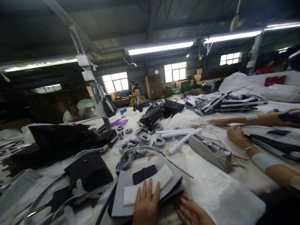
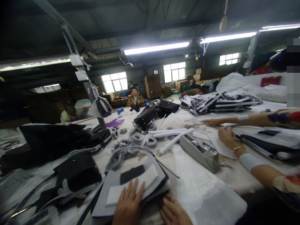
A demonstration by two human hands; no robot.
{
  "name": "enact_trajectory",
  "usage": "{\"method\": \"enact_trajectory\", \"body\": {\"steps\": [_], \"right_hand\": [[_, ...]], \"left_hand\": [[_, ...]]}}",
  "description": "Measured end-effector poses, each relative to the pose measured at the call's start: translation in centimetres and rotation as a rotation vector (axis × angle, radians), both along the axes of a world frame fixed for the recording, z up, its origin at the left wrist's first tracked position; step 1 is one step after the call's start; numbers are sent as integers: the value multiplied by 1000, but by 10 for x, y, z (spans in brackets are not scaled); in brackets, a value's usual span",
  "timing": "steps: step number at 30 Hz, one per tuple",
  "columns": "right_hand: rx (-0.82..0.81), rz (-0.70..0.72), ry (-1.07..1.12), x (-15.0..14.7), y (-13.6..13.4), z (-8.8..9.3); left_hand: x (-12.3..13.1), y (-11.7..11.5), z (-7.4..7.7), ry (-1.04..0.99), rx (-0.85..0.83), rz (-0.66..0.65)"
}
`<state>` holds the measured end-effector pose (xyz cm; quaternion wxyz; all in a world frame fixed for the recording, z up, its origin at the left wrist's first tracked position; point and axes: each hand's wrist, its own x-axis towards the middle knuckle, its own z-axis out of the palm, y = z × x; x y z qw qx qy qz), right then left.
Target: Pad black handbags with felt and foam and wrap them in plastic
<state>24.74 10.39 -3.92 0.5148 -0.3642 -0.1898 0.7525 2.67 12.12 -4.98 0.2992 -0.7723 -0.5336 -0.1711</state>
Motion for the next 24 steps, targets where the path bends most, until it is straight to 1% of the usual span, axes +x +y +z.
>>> {"method": "enact_trajectory", "body": {"steps": [2,5,7,10,12,15,18,22,24], "right_hand": [[-25,13,60,-1,3,4],[-29,55,60,-11,7,12],[35,80,14,-23,10,18],[185,95,-30,-42,12,24],[218,89,-27,-52,10,27],[178,72,-31,-58,6,30],[144,57,-21,-59,3,37],[84,93,53,-56,1,53],[71,94,86,-55,-3,63]], "left_hand": [[-5,1,4,-7,-1,-19],[-15,1,9,17,-2,-83],[-20,0,11,26,16,-86],[-20,-1,8,4,53,-41],[-17,-2,5,-4,62,-33],[-12,-5,3,-11,67,-16],[-11,-11,4,-19,33,-7],[-11,-18,11,-53,-94,-30],[-10,-21,15,-58,-101,-25]]}}
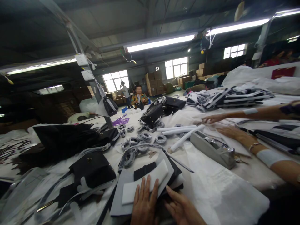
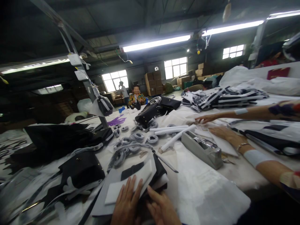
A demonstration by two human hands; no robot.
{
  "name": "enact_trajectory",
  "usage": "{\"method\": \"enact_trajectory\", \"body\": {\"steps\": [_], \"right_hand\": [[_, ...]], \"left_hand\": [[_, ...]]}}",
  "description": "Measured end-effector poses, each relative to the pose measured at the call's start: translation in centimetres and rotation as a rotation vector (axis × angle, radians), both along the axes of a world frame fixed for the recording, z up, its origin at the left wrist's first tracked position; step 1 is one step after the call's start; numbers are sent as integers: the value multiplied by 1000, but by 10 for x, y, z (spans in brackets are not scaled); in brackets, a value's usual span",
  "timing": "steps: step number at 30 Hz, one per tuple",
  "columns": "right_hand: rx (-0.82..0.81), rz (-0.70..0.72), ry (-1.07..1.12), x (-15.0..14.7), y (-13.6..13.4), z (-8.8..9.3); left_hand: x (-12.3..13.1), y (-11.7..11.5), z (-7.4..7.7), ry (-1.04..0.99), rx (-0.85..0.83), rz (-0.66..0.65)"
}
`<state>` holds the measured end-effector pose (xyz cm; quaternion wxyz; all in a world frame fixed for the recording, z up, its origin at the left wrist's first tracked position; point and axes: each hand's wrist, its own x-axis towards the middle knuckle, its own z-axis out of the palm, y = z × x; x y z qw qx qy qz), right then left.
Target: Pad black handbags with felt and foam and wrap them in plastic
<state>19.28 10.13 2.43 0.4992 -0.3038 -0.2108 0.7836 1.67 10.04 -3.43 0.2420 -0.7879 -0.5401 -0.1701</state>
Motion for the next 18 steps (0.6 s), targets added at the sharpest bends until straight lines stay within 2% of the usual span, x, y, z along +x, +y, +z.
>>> {"method": "enact_trajectory", "body": {"steps": [4,7,9,10,12,13,15,17,18], "right_hand": [[78,-49,33,-1,-10,21],[190,-23,45,-4,-12,32],[284,37,-36,-1,-8,35],[355,83,-137,4,-4,35],[580,124,-481,24,7,31],[725,100,-708,39,15,27],[1021,-59,-1195,75,34,19],[1162,-116,-1603,114,52,11],[1156,-102,-1763,132,61,7]], "left_hand": [[0,-1,12,-21,39,-1],[-5,1,23,-96,22,-24],[-11,2,32,-141,-11,-28],[-14,2,38,-165,-33,-17],[-19,2,48,-217,-71,29],[-21,1,54,-244,-68,57],[-23,1,62,-291,-15,120],[-23,2,66,-320,56,186],[-23,2,68,-325,84,209]]}}
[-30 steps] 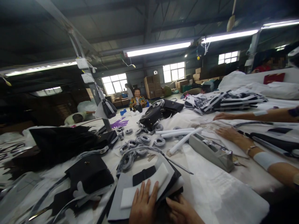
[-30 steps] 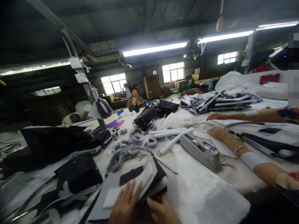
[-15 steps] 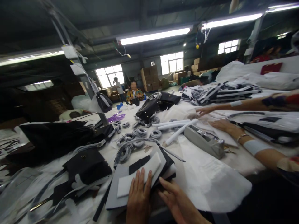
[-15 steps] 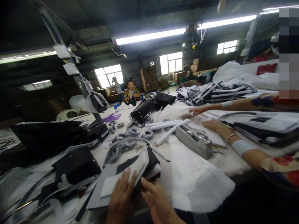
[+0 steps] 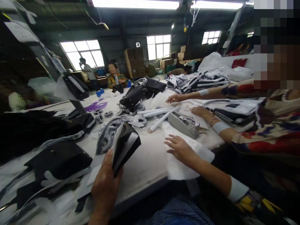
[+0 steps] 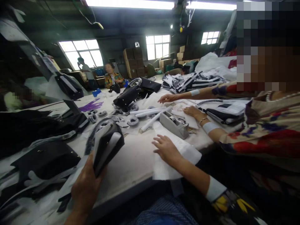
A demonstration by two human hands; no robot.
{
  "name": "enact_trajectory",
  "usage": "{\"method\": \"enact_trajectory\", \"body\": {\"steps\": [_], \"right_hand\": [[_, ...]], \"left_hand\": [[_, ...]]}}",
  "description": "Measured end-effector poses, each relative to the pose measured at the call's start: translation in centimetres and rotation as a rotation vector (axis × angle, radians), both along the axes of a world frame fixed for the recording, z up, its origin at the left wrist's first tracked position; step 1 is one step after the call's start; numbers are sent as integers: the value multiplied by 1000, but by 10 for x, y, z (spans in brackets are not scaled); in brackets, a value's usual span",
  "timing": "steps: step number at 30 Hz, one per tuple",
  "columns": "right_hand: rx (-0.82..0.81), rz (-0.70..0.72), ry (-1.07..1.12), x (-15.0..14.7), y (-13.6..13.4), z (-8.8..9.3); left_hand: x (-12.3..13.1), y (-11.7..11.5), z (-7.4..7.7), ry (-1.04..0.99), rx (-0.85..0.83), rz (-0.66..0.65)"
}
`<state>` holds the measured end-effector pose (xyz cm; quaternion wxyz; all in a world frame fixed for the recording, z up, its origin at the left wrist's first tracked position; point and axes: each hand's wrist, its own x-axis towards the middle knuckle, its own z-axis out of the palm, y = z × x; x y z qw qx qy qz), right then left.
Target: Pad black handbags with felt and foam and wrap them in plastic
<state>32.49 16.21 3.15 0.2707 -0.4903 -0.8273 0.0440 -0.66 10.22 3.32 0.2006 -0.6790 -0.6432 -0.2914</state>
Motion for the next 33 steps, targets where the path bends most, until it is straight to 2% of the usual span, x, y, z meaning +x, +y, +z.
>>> {"method": "enact_trajectory", "body": {"steps": [2,4,7,10,14,17,20,22,23,24,28,30,33], "right_hand": [[-43,-85,-162,27,13,-7],[-105,-92,-206,42,22,-13],[-119,-58,-173,47,31,-19],[-69,-80,-110,43,39,-15],[17,-102,-3,20,35,1],[7,12,160,-12,12,7],[-177,215,277,-44,-20,4],[-343,340,258,-58,-36,-1],[-398,354,237,-63,-42,-3],[-422,319,209,-66,-46,-6],[-408,3,4,-76,-50,-21],[-428,-4,-100,-84,-46,-30],[-398,113,-152,-101,-28,-38]], "left_hand": [[1,1,0,7,25,10],[1,1,-1,20,39,-23],[3,3,-4,33,41,-79],[3,5,-6,31,42,-104],[1,7,-9,19,59,-110],[0,6,-11,11,57,-107],[-1,6,-12,5,58,-121],[-1,5,-12,-1,60,-131],[-1,5,-12,-5,61,-134],[-1,5,-12,-9,60,-134],[-1,5,-10,-30,44,-132],[0,5,-9,-36,44,-140],[0,6,-12,-37,50,-162]]}}
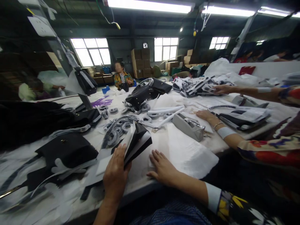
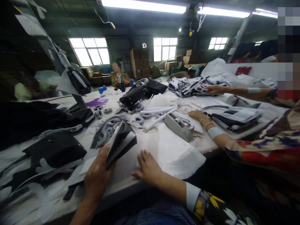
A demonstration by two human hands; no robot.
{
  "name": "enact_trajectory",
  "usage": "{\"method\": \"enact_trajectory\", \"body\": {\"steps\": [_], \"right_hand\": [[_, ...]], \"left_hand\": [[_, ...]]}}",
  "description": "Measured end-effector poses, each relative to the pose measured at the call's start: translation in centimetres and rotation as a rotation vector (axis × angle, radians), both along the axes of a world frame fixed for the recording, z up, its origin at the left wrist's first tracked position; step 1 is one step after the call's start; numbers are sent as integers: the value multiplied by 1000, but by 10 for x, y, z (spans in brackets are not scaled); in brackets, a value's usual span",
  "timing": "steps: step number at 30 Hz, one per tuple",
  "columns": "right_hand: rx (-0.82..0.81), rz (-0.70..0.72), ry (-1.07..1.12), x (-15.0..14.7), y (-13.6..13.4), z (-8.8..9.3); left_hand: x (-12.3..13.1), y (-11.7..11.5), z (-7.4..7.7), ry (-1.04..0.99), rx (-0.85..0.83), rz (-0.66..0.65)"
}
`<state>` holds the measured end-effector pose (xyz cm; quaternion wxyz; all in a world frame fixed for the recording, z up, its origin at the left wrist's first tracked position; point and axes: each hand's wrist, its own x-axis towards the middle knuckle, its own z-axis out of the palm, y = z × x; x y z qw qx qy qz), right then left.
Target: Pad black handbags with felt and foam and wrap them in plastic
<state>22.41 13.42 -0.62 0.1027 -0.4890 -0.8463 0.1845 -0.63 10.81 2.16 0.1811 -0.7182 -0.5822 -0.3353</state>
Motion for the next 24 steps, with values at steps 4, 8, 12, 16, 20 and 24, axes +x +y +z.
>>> {"method": "enact_trajectory", "body": {"steps": [4,8,12,16,20,24], "right_hand": [[147,274,50,-24,42,1],[250,372,57,-32,62,0],[345,386,132,-10,26,-3],[441,548,403,19,-9,21],[504,374,621,17,18,64],[318,112,342,-9,88,87]], "left_hand": [[3,1,-5,10,-30,-8],[8,1,-10,103,-42,-14],[13,-1,-17,231,-26,-4],[21,-3,-30,354,20,-20],[25,-6,-44,350,76,-44],[21,-18,-44,406,78,-66]]}}
